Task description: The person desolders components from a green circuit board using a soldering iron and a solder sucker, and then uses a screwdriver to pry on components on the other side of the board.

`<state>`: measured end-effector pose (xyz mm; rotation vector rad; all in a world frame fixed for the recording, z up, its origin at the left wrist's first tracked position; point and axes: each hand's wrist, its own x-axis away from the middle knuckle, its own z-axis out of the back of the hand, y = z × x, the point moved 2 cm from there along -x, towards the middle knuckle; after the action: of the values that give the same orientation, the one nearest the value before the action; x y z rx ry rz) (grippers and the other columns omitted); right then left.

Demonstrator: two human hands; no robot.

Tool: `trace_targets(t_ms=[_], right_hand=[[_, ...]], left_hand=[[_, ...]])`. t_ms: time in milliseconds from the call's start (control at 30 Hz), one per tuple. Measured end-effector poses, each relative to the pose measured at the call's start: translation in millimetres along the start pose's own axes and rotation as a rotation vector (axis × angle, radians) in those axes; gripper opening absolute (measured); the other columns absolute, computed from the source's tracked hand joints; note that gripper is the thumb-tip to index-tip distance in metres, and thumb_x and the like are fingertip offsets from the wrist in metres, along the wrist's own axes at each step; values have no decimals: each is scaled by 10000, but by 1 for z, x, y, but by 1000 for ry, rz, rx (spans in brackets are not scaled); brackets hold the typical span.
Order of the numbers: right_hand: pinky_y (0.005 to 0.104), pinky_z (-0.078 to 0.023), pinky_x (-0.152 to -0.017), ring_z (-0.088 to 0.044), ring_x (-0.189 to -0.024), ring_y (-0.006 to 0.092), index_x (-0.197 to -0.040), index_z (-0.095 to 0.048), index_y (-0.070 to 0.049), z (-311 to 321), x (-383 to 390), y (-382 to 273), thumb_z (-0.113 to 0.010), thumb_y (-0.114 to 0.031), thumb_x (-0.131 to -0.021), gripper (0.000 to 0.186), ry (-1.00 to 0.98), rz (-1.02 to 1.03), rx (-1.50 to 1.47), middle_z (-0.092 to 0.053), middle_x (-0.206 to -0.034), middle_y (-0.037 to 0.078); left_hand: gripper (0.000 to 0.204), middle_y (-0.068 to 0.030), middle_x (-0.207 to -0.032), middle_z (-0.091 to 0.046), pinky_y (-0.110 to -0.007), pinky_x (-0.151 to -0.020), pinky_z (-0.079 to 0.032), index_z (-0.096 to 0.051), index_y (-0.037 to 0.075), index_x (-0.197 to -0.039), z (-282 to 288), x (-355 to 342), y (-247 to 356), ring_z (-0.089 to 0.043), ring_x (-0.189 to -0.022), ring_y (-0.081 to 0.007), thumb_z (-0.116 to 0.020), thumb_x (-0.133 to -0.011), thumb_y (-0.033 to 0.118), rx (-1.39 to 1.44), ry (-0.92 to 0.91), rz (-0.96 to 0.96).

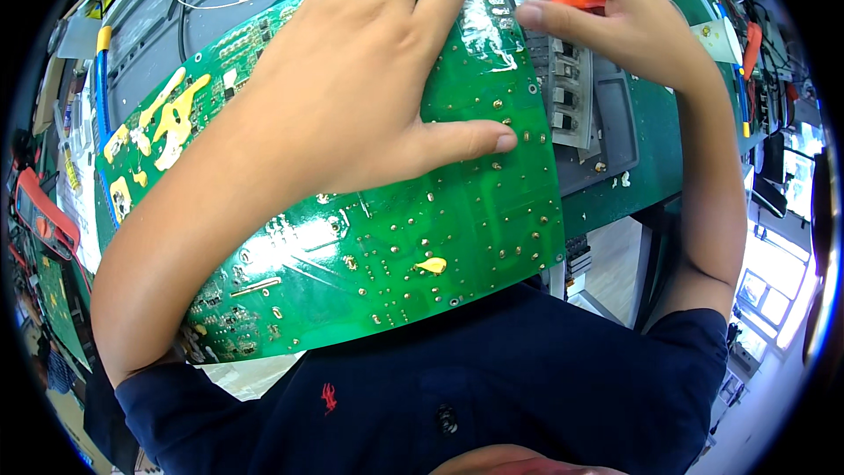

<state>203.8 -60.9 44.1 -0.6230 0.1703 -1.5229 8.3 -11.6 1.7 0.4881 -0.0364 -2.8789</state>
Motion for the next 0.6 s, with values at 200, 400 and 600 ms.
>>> trace_targets(t_ms=[200, 400, 600], right_hand=[[255, -340, -480, -452, -536, 103, -657, -549, 9, 2, 8, -29, -722, -350, -797, 422, -36, -50, 276, -491, -552, 67], [274, -392, -574, -441, -608, 143, -700, -498, -4, -14, 7, -4, -763, -414, -725, 489, 71, 75, 232, -418, -633, 42], [255, -389, -597, -440, -654, 104, -747, -506, -4, -16, 5, 11, -718, -377, -787, 431, -17, 149, 15, -441, -681, 26]], left_hand=[[767, -245, -1091, -491, -422, -871, -395, -431, -105, -1185, 8, -2, 2, -487, -1008, -355, -575, -796, 540, 23, -22, 12], [724, -257, -1033, -506, -419, -834, -411, -445, -134, -1136, 16, -5, 6, -502, -958, -350, -531, -844, 524, 55, -28, 17], [842, -273, -1106, -457, -421, -873, -388, -387, -167, -1200, 11, 0, -2, -474, -995, -346, -514, -830, 578, 128, -4, -31]])
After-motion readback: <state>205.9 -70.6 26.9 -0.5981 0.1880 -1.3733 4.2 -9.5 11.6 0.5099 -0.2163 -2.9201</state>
